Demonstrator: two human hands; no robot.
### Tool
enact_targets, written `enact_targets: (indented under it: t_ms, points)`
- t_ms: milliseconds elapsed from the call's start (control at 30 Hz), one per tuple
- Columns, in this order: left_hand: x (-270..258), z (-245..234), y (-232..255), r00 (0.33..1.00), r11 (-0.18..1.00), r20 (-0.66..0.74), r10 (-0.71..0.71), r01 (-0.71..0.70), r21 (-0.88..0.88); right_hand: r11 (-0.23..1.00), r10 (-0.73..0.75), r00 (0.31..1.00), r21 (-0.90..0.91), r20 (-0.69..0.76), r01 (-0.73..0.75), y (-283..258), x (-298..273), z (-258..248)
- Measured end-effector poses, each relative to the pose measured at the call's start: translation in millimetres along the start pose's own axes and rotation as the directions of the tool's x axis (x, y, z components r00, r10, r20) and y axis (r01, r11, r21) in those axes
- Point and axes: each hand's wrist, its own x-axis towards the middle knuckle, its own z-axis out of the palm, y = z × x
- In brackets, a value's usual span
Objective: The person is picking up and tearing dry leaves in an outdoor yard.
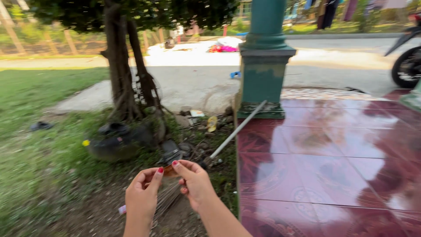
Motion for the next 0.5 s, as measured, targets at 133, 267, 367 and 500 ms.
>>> enact_targets:
  t_ms: [133, 267, 367, 500]
  points:
    - [-9, -34, 20, 0.998, 0.999, -0.055, -0.042, 0.043, 0.014, 0.999, 0.021, 1.0, 0.035, -0.014, -0.021, 19, 1, 23]
    - [-20, -67, 33, 0.992, 0.997, -0.124, -0.017, 0.026, 0.071, 0.996, 0.083, 0.996, 0.039, 0.025, -0.084, 36, -5, 51]
    - [-27, -91, 44, 0.981, 0.995, -0.188, -0.053, 0.068, 0.075, 0.998, 0.045, 0.993, 0.038, 0.11, -0.05, 60, -3, 68]
    - [-32, -126, 38, 0.97, 0.994, -0.225, -0.092, 0.076, -0.081, 0.995, 0.089, 0.974, 0.035, 0.207, -0.098, 76, -5, 92]
